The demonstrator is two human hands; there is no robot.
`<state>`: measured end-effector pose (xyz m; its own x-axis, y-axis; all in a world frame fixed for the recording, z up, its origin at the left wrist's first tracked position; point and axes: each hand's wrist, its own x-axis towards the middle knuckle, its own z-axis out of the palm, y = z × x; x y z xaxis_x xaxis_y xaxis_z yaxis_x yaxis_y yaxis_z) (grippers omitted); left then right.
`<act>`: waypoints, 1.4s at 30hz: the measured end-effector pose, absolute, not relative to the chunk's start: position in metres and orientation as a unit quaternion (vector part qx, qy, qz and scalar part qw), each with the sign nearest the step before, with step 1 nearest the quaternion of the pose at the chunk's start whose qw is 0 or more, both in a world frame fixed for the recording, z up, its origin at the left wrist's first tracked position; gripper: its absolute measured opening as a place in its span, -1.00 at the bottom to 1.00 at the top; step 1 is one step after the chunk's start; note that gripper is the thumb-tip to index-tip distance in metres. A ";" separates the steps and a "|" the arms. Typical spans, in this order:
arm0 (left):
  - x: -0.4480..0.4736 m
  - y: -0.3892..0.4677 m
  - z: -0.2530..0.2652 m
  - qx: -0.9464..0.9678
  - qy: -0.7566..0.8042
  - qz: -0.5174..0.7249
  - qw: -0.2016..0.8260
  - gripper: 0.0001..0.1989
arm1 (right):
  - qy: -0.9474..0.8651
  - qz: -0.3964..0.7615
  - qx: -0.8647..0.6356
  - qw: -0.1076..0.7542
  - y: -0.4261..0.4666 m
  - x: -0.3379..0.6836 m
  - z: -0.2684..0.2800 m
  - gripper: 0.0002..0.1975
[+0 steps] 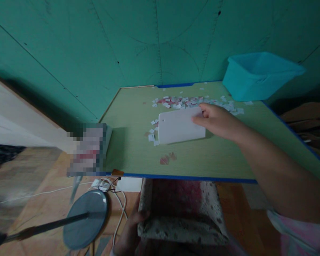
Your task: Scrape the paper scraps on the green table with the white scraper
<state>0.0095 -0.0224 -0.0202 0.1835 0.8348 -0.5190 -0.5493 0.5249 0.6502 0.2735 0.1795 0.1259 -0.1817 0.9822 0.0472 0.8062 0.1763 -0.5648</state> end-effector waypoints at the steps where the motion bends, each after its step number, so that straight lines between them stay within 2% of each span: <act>1: 0.010 -0.022 -0.020 0.164 0.441 0.461 0.753 -0.60 | -0.735 0.193 -0.614 0.211 0.180 0.274 0.126 -0.84; 4: 0.010 -0.021 -0.019 0.166 0.436 0.454 0.759 -0.62 | -0.742 0.180 -0.615 0.199 0.180 0.274 0.125 -0.83; 8: 0.009 -0.023 -0.021 0.165 0.426 0.452 0.766 -0.59 | -0.775 0.287 -0.535 0.172 0.175 0.271 0.121 -0.84; 10: 0.008 -0.024 -0.023 0.162 0.432 0.461 0.758 -0.57 | -0.776 0.308 -0.518 0.186 0.174 0.271 0.120 -0.83; 16: 0.009 -0.022 -0.021 0.159 0.448 0.462 0.749 -0.54 | -0.739 0.185 -0.587 0.272 0.179 0.275 0.125 -0.84; 20: 0.010 -0.022 -0.019 0.156 0.439 0.460 0.756 -0.47 | -0.726 0.137 -0.636 0.223 0.183 0.278 0.126 -0.84; 22: 0.010 -0.023 -0.020 0.148 0.428 0.463 0.762 -0.45 | -0.725 0.160 -0.644 0.184 0.183 0.278 0.125 -0.83; 25: 0.008 -0.024 -0.024 0.153 0.429 0.462 0.761 -0.47 | -0.727 0.266 -0.616 0.145 0.181 0.276 0.126 -0.85; 29: 0.007 -0.024 -0.024 0.136 0.438 0.463 0.759 -0.41 | -0.709 0.376 -0.582 0.128 0.178 0.275 0.130 -0.87; 33: 0.008 -0.024 -0.022 0.140 0.445 0.461 0.755 -0.40 | -0.707 0.366 -0.585 0.152 0.179 0.277 0.130 -0.86; 38: 0.008 -0.024 -0.021 0.158 0.444 0.459 0.753 -0.45 | -0.733 0.407 -0.532 0.118 0.174 0.275 0.129 -0.85; 42: 0.009 -0.025 -0.022 0.139 0.425 0.465 0.764 -0.42 | -0.733 0.350 -0.544 0.209 0.174 0.274 0.129 -0.82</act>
